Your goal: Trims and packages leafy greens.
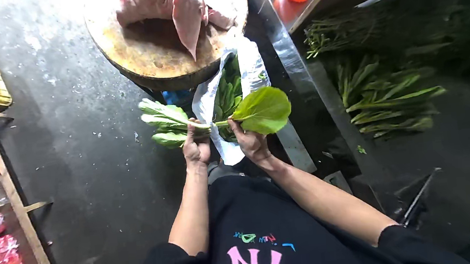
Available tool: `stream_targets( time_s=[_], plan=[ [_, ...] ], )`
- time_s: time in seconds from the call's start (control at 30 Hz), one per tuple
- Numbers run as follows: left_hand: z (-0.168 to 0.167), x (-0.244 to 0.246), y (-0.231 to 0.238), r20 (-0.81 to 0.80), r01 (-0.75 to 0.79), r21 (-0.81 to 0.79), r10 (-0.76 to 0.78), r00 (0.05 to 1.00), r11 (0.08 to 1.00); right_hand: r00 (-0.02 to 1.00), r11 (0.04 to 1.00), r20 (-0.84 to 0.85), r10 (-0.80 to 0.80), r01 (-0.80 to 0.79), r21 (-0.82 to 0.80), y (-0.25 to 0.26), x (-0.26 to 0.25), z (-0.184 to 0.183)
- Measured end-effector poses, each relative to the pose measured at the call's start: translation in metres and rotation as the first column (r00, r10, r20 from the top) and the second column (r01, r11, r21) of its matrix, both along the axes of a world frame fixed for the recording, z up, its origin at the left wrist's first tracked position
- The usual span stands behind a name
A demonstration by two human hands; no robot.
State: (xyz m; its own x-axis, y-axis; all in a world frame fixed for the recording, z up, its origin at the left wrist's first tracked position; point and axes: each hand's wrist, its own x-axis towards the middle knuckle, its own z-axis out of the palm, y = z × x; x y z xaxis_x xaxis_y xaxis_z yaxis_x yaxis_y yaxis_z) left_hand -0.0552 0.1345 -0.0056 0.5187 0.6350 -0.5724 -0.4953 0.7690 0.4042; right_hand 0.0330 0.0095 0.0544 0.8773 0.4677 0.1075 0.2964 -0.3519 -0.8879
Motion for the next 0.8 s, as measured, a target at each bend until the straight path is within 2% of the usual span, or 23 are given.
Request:
stream_targets(
  time_s=[0.07, 0.13, 0.2, 0.23, 0.3, 0.33, 0.37, 0.4, 0.43, 0.47, 0.53, 0.6, 0.7, 0.8],
  plan=[
    [-0.002, -0.006, 0.015, -0.009, -0.056, 0.041, 0.057, 0.998, 0.998, 0.999, 0.998, 0.037, -0.031, 0.033, -0.051, -0.012, 0.009, 0.016],
    [-0.001, -0.019, 0.033, -0.049, -0.073, 0.094, 0.077, 0.996, 0.993, 0.994, 0.996, 0.068, -0.089, 0.090, -0.002, -0.019, 0.022, 0.028],
    [0.009, -0.030, 0.044, -0.132, 0.016, 0.173, 0.007, 0.991, 0.985, 0.987, 0.990, 0.110, -0.116, 0.106, 0.092, -0.017, 0.040, 0.029],
    [0.017, -0.035, 0.044, -0.185, 0.081, 0.218, -0.040, 0.982, 0.973, 0.989, 0.994, 0.105, -0.099, 0.094, 0.054, -0.018, 0.046, 0.026],
    [0.032, -0.042, 0.037, -0.302, 0.216, 0.304, -0.121, 0.946, 0.928, 1.000, 0.984, 0.028, 0.005, 0.000, -0.176, -0.027, 0.057, 0.002],
    [0.038, -0.044, 0.028, -0.373, 0.289, 0.342, -0.153, 0.915, 0.894, 0.994, 0.931, -0.082, 0.077, -0.101, -0.351, -0.036, 0.061, -0.014],
    [0.045, -0.045, 0.015, -0.433, 0.351, 0.382, -0.170, 0.885, 0.855, 0.968, 0.824, -0.223, 0.116, -0.219, -0.523, -0.044, 0.065, -0.027],
    [0.050, -0.047, 0.001, -0.475, 0.396, 0.431, -0.170, 0.864, 0.811, 0.947, 0.733, -0.297, 0.126, -0.291, -0.616, -0.050, 0.065, -0.037],
    [0.054, -0.049, -0.016, -0.497, 0.426, 0.495, -0.156, 0.854, 0.757, 0.939, 0.719, -0.322, 0.120, -0.306, -0.624, -0.060, 0.058, -0.041],
    [0.055, -0.054, -0.037, -0.505, 0.453, 0.577, -0.140, 0.852, 0.680, 0.934, 0.769, -0.338, 0.112, -0.297, -0.566, -0.073, 0.046, -0.040],
    [0.053, -0.064, -0.078, -0.519, 0.521, 0.706, -0.151, 0.841, 0.479, 0.880, 0.925, -0.461, 0.114, -0.263, -0.273, -0.104, 0.011, -0.021],
    [0.051, -0.070, -0.115, -0.588, 0.628, 0.722, -0.221, 0.778, 0.292, 0.801, 0.982, -0.578, 0.155, -0.189, 0.001, -0.135, -0.022, 0.003],
    [0.056, -0.080, -0.168, -0.697, 0.783, 0.616, -0.405, 0.591, 0.082, 0.806, 0.998, -0.588, 0.068, -0.054, 0.041, -0.195, -0.068, 0.028],
    [0.058, -0.078, -0.200, -0.702, 0.808, 0.585, -0.540, 0.465, -0.065, 0.798, 0.976, -0.599, -0.069, 0.177, 0.123, -0.248, -0.096, 0.029]
  ],
)
